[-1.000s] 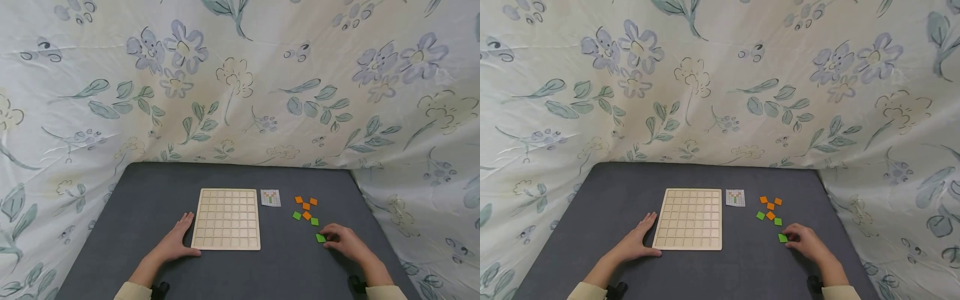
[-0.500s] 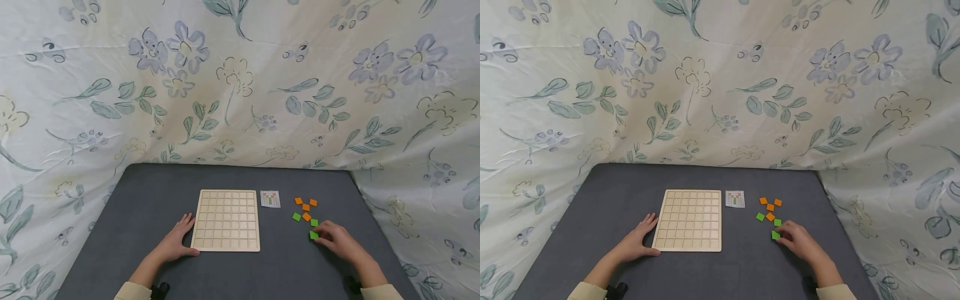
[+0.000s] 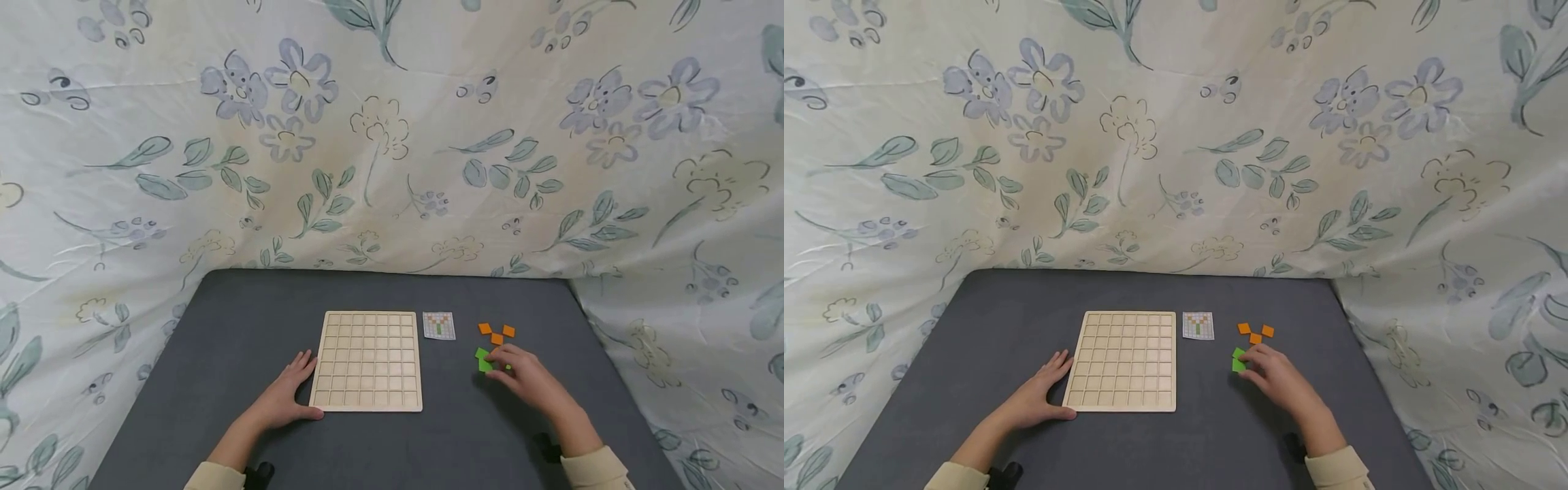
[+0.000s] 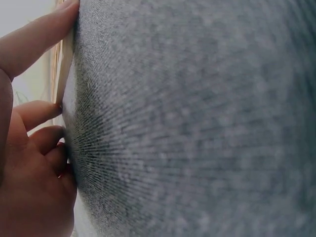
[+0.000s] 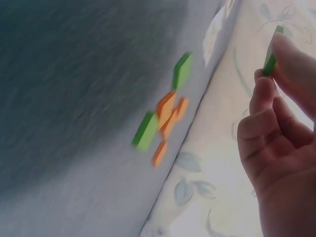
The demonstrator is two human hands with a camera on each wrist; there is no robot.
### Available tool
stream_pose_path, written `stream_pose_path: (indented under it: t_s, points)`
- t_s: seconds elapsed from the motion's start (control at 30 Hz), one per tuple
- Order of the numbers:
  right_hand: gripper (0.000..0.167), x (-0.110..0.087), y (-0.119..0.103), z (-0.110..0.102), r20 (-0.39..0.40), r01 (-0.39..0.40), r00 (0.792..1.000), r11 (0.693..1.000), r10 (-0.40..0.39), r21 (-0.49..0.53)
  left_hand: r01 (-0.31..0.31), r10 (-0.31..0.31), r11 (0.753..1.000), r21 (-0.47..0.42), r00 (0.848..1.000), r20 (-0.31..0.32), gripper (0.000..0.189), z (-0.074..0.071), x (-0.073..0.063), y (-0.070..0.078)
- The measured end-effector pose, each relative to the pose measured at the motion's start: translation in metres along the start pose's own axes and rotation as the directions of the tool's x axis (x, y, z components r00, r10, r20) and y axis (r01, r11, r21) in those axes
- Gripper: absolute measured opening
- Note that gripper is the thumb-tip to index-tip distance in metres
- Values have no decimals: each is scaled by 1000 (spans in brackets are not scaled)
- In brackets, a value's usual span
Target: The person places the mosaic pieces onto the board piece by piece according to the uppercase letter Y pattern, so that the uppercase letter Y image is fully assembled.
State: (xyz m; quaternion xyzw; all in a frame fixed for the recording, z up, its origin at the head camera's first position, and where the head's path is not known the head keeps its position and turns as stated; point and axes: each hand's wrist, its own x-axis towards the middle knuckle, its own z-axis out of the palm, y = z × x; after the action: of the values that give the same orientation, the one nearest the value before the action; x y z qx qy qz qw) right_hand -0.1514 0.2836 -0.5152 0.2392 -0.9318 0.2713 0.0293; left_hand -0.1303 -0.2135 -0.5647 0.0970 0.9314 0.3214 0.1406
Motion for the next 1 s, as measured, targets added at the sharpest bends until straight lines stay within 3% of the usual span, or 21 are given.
stream_pose_path:
  t_s: [0.33,0.67,1.0]
  points:
    - [24,26,-26,13,-13,71,997,996,-70,50,7,-7,1000,21,1000,0,118,-3,1,2]
    - [26,43,-49,35,-15,143,990,989,-143,27,19,-19,1000,24,1000,3,118,-5,1,3]
    - [27,54,-69,44,26,149,988,987,-150,64,31,-32,999,12,999,13,118,-4,1,3]
